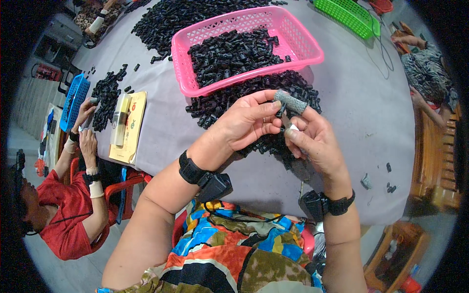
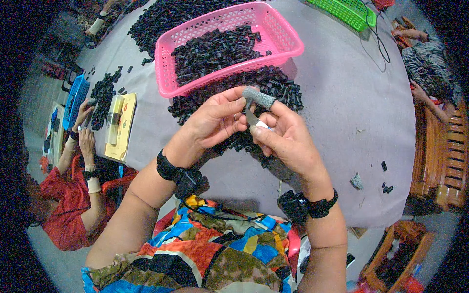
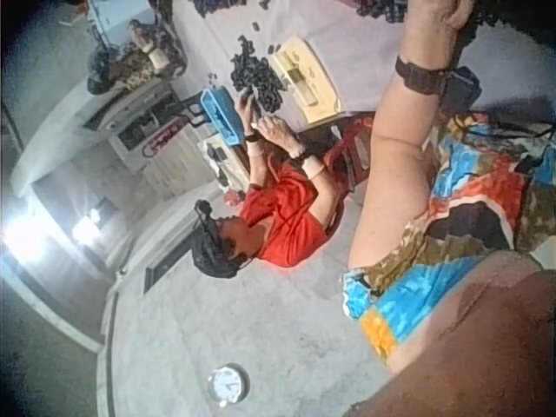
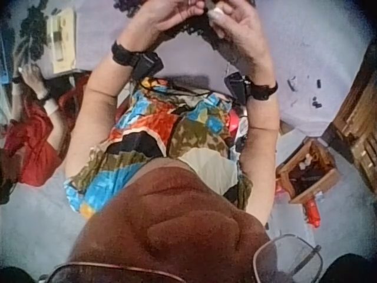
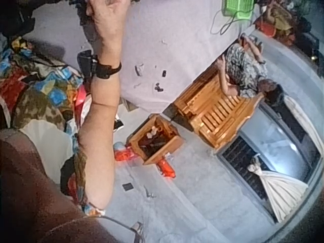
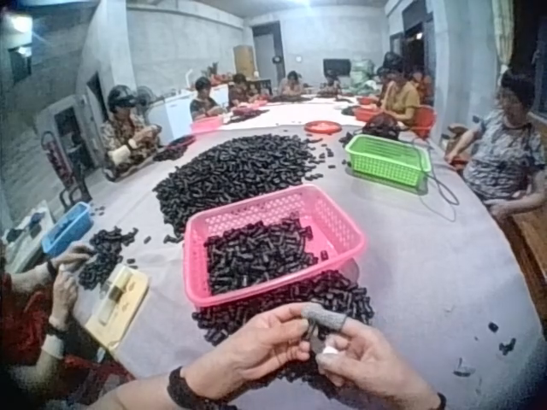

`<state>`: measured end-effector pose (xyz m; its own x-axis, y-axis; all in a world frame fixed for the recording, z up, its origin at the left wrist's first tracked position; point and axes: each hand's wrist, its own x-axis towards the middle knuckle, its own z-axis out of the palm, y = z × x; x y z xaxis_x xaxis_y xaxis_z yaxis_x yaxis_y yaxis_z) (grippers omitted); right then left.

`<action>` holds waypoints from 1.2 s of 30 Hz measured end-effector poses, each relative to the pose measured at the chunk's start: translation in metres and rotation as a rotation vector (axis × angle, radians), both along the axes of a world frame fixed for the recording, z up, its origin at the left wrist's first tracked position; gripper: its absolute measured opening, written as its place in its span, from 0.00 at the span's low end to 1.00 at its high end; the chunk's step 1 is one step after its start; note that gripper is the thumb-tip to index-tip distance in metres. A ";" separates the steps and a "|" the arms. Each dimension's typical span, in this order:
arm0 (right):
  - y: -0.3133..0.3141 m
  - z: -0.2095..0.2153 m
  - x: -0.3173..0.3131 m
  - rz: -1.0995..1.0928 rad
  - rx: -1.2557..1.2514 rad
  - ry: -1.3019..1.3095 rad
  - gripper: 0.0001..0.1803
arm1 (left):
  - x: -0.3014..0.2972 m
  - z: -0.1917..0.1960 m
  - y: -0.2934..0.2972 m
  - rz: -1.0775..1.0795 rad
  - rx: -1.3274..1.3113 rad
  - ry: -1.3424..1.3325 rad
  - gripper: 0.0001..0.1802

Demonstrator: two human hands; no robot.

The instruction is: Manually sorting and processing small black shoe components at a workshop table.

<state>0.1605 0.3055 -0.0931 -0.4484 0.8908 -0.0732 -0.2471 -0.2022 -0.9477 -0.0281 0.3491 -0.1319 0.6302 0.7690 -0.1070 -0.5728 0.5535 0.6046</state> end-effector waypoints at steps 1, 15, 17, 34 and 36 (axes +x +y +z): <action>0.000 0.000 0.000 0.012 -0.004 -0.004 0.29 | 0.000 0.001 0.000 -0.019 0.009 -0.015 0.19; 0.001 -0.006 0.001 0.027 0.028 -0.025 0.28 | 0.004 0.004 -0.003 -0.032 -0.018 -0.027 0.19; 0.001 -0.006 0.001 0.034 0.025 -0.028 0.27 | 0.004 0.005 -0.003 -0.024 -0.025 -0.016 0.19; 0.006 -0.014 0.006 -0.005 -0.007 -0.066 0.24 | 0.004 0.000 -0.003 -0.088 -0.030 -0.110 0.22; 0.003 -0.009 0.004 0.012 0.003 -0.028 0.24 | 0.004 0.003 -0.003 -0.068 -0.048 -0.090 0.19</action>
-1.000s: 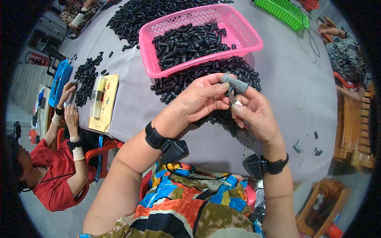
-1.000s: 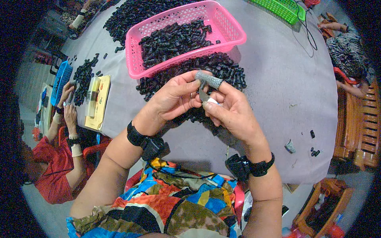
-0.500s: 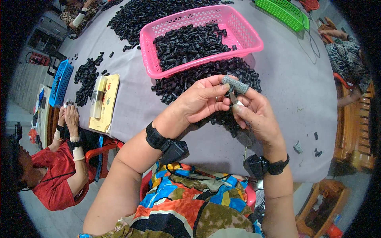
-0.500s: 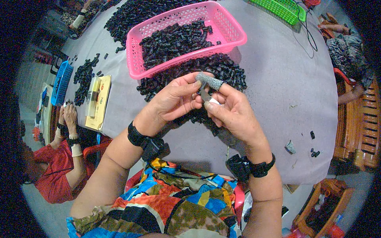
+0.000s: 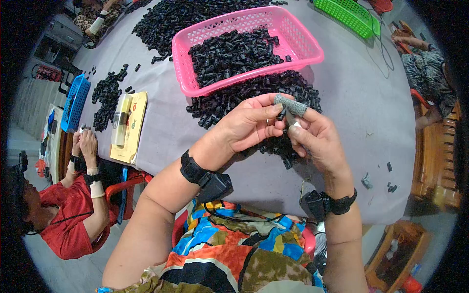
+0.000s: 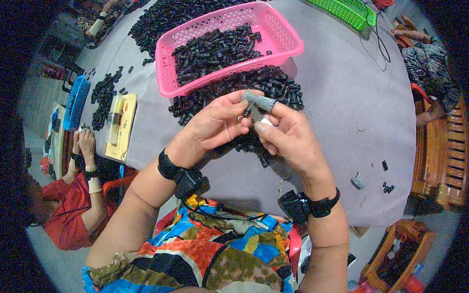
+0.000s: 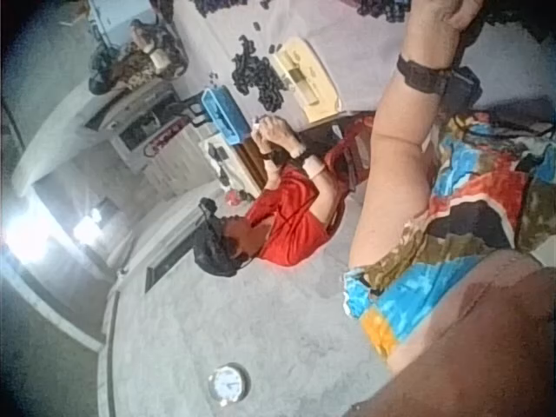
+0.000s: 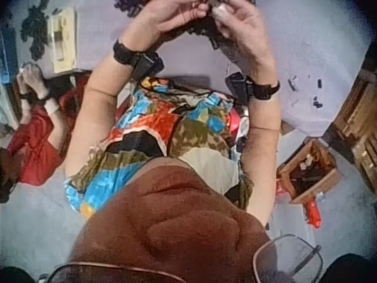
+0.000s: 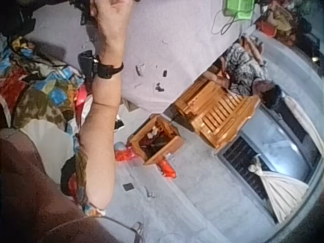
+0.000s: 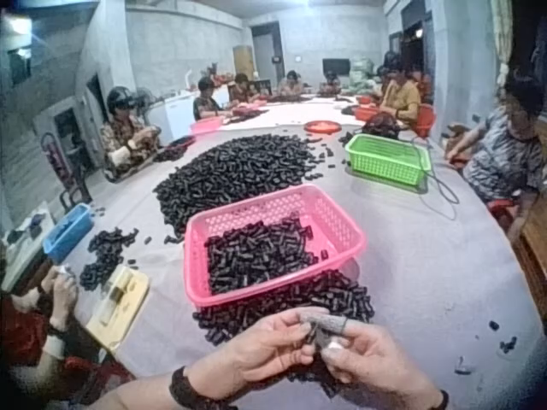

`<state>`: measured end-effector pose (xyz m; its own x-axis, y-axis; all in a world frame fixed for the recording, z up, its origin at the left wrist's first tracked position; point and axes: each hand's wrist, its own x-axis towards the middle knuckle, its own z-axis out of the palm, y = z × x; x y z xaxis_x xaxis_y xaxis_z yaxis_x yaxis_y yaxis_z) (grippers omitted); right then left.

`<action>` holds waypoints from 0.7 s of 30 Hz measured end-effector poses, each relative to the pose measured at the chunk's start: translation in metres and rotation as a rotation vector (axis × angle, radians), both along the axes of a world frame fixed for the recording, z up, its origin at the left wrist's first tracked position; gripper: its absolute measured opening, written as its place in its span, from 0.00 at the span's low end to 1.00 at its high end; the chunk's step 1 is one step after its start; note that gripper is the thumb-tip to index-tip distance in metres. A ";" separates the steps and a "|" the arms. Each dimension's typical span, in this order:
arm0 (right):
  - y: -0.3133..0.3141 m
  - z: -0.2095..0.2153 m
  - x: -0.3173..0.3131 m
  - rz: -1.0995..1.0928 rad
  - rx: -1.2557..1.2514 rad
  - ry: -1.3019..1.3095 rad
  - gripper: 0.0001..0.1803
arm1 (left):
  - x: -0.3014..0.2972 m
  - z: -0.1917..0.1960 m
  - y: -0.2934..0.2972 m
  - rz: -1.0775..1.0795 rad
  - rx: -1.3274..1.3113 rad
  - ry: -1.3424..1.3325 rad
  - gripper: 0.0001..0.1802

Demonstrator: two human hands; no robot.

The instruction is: Manually sorting and processing small black shoe components at a workshop table.

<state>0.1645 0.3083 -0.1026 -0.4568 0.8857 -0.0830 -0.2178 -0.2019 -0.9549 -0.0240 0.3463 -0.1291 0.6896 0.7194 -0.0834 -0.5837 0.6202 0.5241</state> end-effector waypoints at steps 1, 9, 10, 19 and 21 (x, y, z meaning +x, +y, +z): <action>-0.002 0.002 -0.002 0.018 0.010 0.037 0.25 | 0.000 0.001 0.000 0.019 -0.018 0.021 0.16; -0.003 0.005 -0.003 -0.001 0.021 -0.002 0.24 | -0.002 0.000 0.000 0.010 0.015 0.031 0.22; -0.002 0.006 -0.002 0.004 0.010 -0.032 0.23 | -0.002 0.000 0.000 -0.004 0.022 0.022 0.22; -0.003 0.006 -0.003 0.038 0.005 0.079 0.25 | 0.000 -0.003 0.000 0.031 0.006 0.050 0.21; -0.002 0.003 -0.002 0.045 0.006 0.078 0.26 | 0.000 -0.004 0.000 0.022 0.015 0.032 0.21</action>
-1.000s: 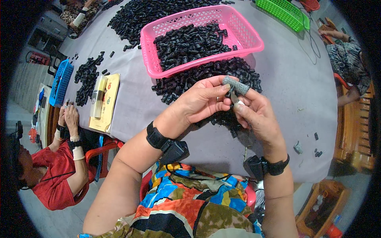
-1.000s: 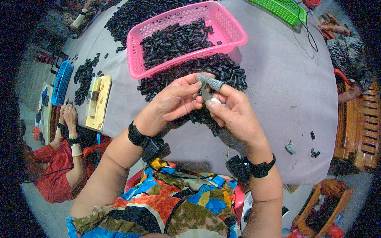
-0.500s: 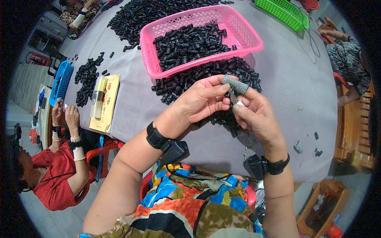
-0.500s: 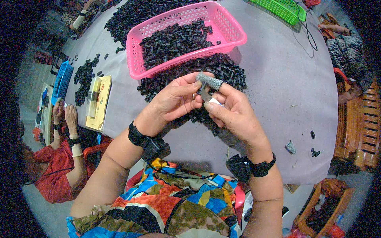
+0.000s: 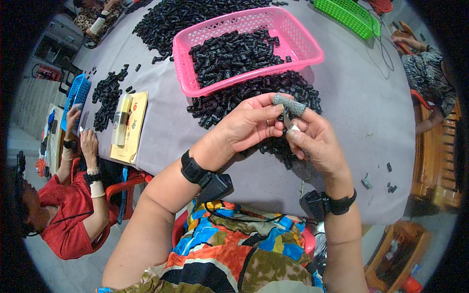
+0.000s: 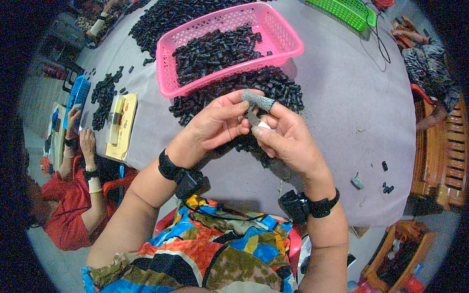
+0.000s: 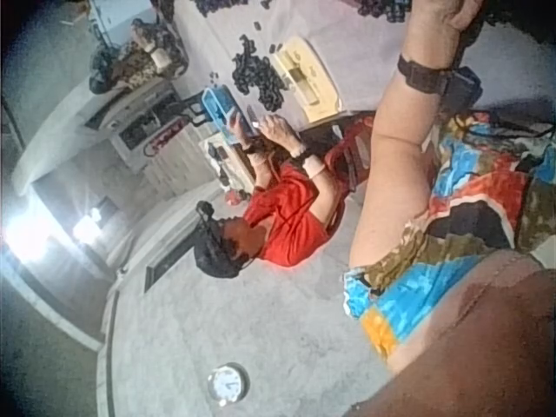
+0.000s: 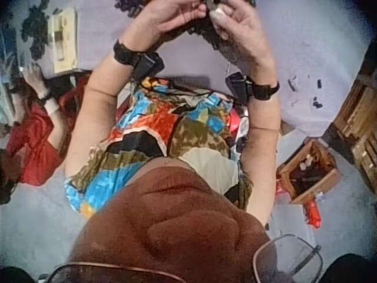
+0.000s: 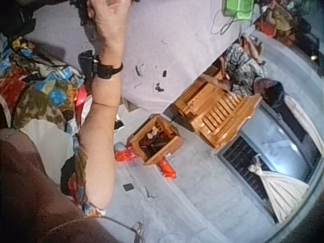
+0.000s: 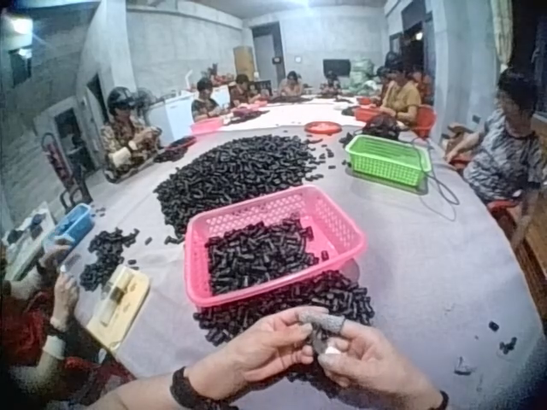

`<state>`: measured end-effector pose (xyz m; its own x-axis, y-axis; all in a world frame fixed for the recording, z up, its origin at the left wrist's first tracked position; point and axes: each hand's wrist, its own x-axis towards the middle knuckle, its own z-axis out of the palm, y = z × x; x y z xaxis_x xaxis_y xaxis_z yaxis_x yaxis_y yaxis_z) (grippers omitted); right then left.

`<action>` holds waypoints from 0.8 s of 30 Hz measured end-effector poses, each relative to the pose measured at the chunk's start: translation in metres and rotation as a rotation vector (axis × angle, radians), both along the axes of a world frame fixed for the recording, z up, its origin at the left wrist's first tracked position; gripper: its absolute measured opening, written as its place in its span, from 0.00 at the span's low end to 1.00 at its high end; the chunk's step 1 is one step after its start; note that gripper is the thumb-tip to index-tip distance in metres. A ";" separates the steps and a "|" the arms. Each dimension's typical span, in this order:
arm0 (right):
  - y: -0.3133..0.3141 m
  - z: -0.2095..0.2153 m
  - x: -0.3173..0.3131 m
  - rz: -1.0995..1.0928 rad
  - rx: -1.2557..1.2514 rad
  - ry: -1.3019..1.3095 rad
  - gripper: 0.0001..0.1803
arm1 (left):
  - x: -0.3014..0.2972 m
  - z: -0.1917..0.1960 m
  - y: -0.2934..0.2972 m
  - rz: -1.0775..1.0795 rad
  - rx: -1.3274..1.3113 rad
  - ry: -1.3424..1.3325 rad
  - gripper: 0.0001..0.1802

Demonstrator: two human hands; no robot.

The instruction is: Manually sorting and processing small black shoe components at a workshop table.

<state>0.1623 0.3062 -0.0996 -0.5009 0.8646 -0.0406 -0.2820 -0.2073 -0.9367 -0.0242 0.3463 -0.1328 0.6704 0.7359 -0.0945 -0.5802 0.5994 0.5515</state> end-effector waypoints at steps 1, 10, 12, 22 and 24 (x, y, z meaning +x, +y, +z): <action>0.000 -0.001 0.000 0.006 0.001 -0.002 0.27 | 0.000 0.000 0.000 -0.010 0.009 -0.018 0.21; 0.003 -0.001 0.002 -0.060 -0.040 -0.096 0.27 | 0.001 0.002 -0.002 -0.039 -0.032 -0.059 0.21; 0.001 0.000 0.001 -0.034 -0.023 -0.057 0.27 | 0.002 0.004 -0.002 -0.031 -0.047 -0.067 0.22; -0.002 0.003 -0.001 -0.007 -0.008 0.013 0.28 | 0.003 0.013 -0.004 -0.037 -0.064 -0.097 0.22; -0.003 0.007 -0.003 -0.018 -0.011 -0.013 0.28 | 0.002 0.010 -0.003 -0.050 -0.068 -0.108 0.22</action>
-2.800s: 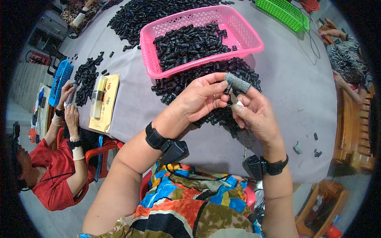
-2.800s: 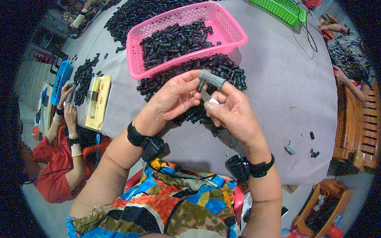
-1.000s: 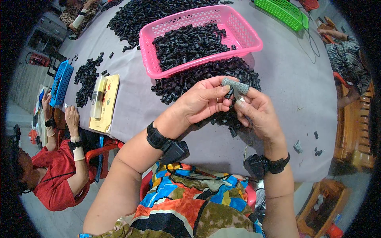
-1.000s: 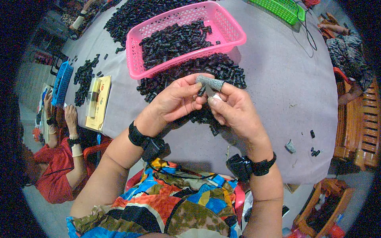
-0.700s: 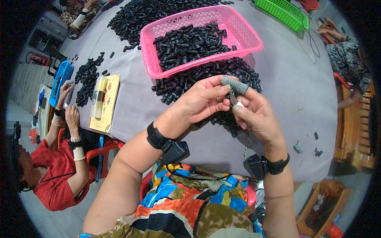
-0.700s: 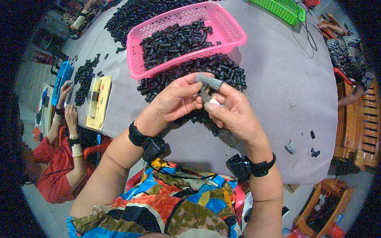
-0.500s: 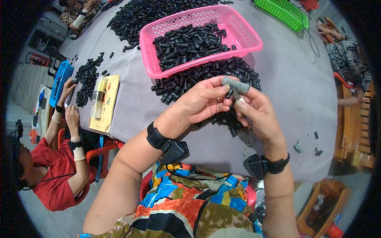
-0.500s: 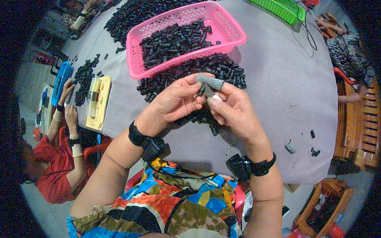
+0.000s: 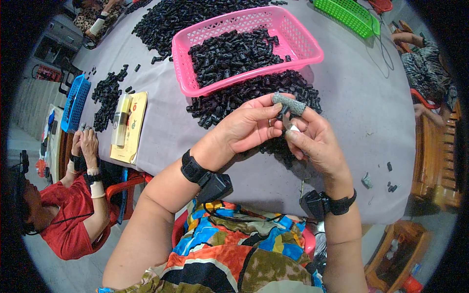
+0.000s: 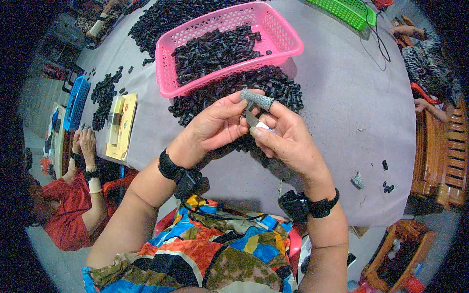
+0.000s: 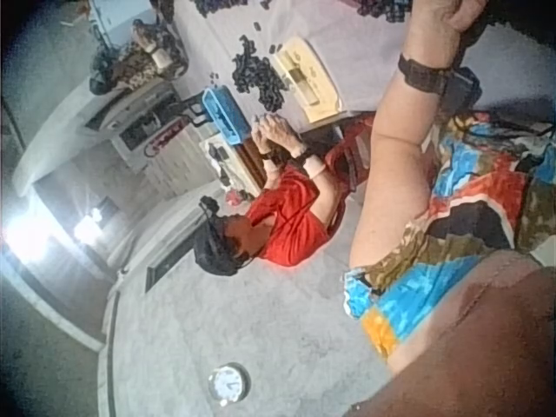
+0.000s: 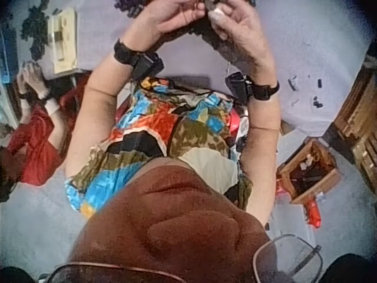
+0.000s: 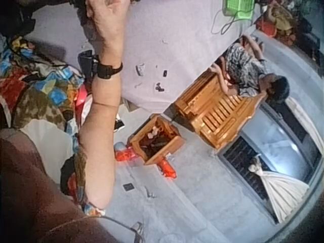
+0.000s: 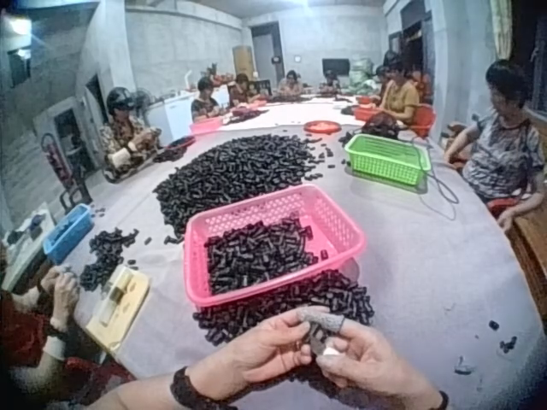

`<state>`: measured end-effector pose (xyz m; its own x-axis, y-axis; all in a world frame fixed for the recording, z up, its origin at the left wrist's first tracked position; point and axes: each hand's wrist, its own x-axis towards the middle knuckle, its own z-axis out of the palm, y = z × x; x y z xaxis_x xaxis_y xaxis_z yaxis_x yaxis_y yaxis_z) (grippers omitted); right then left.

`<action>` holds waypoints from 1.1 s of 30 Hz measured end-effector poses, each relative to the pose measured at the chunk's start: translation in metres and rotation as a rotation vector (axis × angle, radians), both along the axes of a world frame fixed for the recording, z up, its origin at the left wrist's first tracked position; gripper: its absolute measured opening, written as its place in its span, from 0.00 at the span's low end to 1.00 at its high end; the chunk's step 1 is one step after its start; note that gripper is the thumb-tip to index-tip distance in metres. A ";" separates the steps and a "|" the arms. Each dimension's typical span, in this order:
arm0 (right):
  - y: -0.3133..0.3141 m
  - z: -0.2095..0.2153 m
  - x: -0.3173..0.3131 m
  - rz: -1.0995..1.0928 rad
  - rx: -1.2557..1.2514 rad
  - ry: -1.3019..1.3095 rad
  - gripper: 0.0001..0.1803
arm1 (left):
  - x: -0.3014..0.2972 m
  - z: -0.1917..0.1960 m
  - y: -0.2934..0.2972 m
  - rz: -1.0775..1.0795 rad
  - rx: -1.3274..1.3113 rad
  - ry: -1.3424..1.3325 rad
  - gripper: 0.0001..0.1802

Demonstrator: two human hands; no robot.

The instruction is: Manually sorting and processing small black shoe components at a workshop table.

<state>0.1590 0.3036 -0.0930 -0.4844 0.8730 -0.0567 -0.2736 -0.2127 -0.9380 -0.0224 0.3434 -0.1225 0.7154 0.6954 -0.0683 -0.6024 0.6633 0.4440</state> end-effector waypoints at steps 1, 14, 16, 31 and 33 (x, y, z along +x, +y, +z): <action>0.000 0.001 -0.001 -0.010 -0.002 -0.026 0.28 | -0.001 -0.002 0.001 -0.013 -0.004 -0.012 0.22; 0.004 -0.006 0.004 -0.060 -0.006 -0.110 0.24 | 0.000 -0.012 0.002 -0.029 0.014 -0.041 0.24; 0.001 -0.007 0.005 0.005 0.015 -0.017 0.25 | 0.000 -0.009 0.002 -0.031 -0.011 -0.055 0.24; 0.001 -0.001 0.000 -0.041 0.011 -0.086 0.26 | 0.000 -0.014 0.003 -0.059 -0.047 -0.086 0.25; 0.001 0.000 0.000 -0.034 0.008 -0.097 0.26 | 0.000 -0.014 0.003 -0.061 -0.042 -0.090 0.25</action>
